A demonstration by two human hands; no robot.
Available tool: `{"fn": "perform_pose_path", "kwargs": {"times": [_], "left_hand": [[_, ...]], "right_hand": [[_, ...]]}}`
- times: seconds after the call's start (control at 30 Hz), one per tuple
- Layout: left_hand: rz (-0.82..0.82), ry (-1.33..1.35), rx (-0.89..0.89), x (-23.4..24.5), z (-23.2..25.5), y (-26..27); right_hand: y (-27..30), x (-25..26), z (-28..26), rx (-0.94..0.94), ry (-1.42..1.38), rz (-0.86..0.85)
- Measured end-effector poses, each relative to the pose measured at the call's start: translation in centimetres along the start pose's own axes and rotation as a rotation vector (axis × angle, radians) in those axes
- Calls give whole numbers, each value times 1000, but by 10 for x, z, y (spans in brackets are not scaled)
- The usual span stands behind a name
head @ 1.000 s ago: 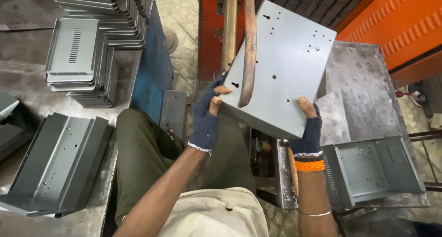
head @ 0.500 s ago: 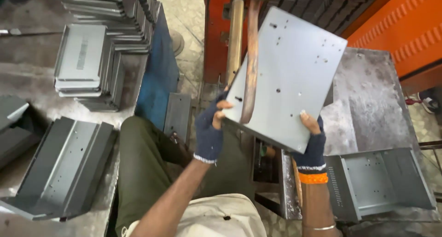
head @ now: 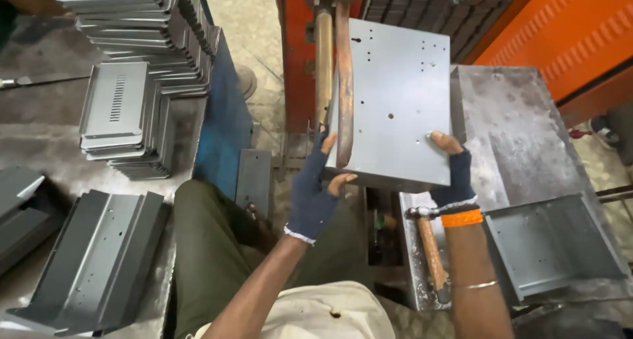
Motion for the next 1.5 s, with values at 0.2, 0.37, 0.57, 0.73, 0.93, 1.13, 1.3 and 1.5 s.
{"fn": "perform_pose_path", "kwargs": {"times": [0.2,0.37,0.57,0.73,0.93,1.13,1.3,1.5], "left_hand": [[27,0,22,-4,3,-1],[45,-97,52,-3,-5,9],[19,208,130,18,4,-9],[-94,246,283,45,-46,-5],[-107,258,217,70,-57,-14],[-83,140,221,85,-46,-19],[-77,-70,184,113,-63,-20],[-37,69,173,124,-49,-31]], "right_hand": [[22,-29,-24,-11,135,14],[12,-12,-9,1,142,5],[-5,-1,-14,-67,346,-81],[39,-45,11,-1,78,-6],[72,-105,-3,-176,138,-141],[-7,-46,52,-64,206,-151],[18,-89,63,-130,-75,-175],[35,-133,55,-278,215,-272]]}}
Point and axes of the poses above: each hand's wrist, its own y-axis away from the middle knuckle, its own x-axis out of the back of the hand, z = x × y, the point moved 5 cm from there along -y, towards the middle knuckle, and after that the axes turned 1 degree about -z, right-handed, at the moved point
